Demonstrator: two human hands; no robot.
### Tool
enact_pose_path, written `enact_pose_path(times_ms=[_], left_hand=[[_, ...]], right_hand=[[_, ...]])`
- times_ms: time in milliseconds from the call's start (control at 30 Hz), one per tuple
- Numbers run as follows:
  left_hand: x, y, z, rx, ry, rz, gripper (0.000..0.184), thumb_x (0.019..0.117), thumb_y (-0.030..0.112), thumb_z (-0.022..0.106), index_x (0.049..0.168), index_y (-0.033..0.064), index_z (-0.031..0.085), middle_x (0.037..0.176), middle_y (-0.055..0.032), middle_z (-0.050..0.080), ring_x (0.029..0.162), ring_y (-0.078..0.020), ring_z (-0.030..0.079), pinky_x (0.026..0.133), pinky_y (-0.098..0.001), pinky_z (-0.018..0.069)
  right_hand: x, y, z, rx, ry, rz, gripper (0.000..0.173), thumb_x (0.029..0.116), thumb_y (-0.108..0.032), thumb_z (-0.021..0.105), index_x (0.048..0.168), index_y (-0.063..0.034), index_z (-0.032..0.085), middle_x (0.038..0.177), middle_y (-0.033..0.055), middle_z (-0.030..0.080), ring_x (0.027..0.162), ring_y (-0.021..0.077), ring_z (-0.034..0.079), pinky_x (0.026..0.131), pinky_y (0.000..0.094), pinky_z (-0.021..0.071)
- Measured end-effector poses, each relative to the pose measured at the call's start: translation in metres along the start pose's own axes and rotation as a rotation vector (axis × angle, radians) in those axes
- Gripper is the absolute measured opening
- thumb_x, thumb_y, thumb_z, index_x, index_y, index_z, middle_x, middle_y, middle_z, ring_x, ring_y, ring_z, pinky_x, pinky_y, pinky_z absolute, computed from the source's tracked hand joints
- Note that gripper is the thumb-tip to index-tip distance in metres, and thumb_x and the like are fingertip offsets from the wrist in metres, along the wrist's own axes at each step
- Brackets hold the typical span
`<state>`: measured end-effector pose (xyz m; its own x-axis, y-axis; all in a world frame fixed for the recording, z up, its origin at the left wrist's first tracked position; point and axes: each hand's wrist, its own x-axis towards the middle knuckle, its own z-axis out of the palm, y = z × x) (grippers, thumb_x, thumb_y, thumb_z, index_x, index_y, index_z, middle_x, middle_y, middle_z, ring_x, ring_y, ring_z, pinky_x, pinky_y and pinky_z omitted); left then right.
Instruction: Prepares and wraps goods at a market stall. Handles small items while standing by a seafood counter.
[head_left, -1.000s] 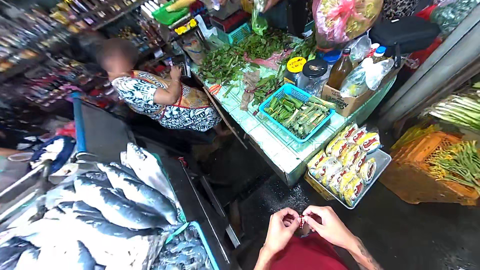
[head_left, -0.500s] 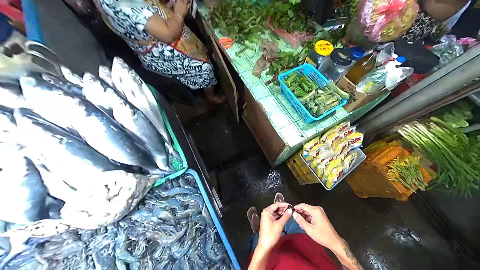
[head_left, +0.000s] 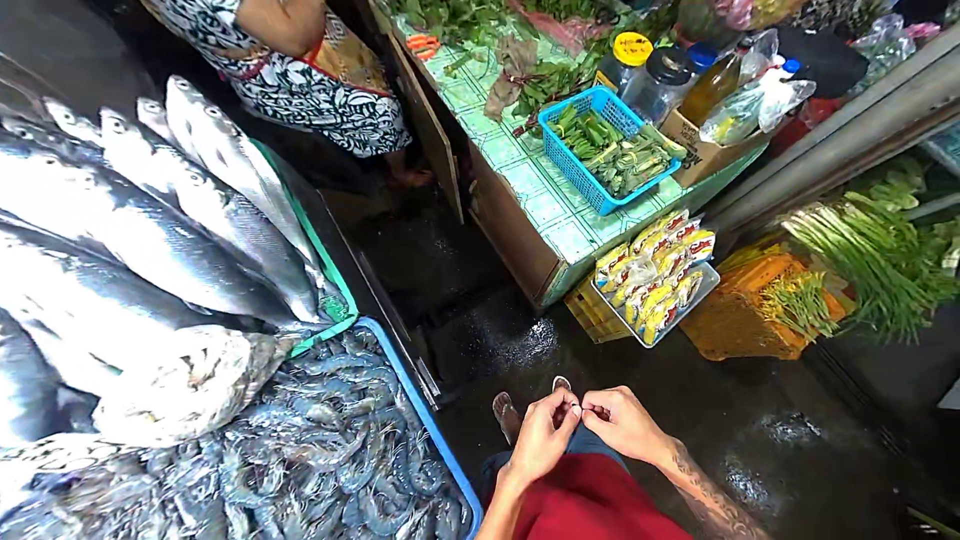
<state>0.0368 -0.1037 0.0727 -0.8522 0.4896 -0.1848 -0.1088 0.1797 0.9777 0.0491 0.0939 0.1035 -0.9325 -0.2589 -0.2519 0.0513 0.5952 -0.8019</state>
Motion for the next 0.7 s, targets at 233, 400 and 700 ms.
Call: enact_pose_path(times_ms=[233, 400, 700], left_hand=[[0.009, -0.001, 0.023, -0.605, 0.091, -0.123, 0.013, 0.1019, 0.004, 0.051, 0.095, 0.0069, 0.062, 0.08, 0.0026, 0.063, 0.069, -0.0051, 0.06, 0.064, -0.0221, 0.0516], [0.02, -0.002, 0.012, -0.825, 0.296, -0.418, 0.018, 0.1073, 0.008, 0.041, 0.101, 0.007, 0.057, 0.079, 0.0001, 0.061, 0.06, -0.0058, 0.055, 0.055, -0.0207, 0.0472], [0.016, 0.035, -0.007, -1.126, 0.282, -0.276, 0.022, 0.1101, 0.014, 0.041, 0.115, 0.0051, 0.061, 0.101, -0.0087, 0.07, 0.072, -0.0081, 0.065, 0.06, -0.0184, 0.0524]], right_hand=[[0.008, 0.007, 0.018, -0.062, 0.294, -0.217, 0.025, 0.089, -0.015, 0.06, 0.066, -0.0069, 0.056, 0.06, 0.0026, 0.052, 0.057, 0.0102, 0.052, 0.053, 0.0271, 0.0425], [-0.02, -0.058, 0.048, -0.103, 0.011, -0.589, 0.015, 0.0855, -0.014, 0.069, 0.074, -0.0051, 0.07, 0.074, 0.0073, 0.07, 0.073, 0.0202, 0.071, 0.067, 0.0391, 0.061], [-0.03, -0.031, 0.01, 0.491, 0.255, -0.241, 0.032, 0.1002, -0.02, 0.052, 0.071, -0.0097, 0.06, 0.079, 0.0021, 0.065, 0.066, 0.0081, 0.064, 0.059, 0.0228, 0.0566]])
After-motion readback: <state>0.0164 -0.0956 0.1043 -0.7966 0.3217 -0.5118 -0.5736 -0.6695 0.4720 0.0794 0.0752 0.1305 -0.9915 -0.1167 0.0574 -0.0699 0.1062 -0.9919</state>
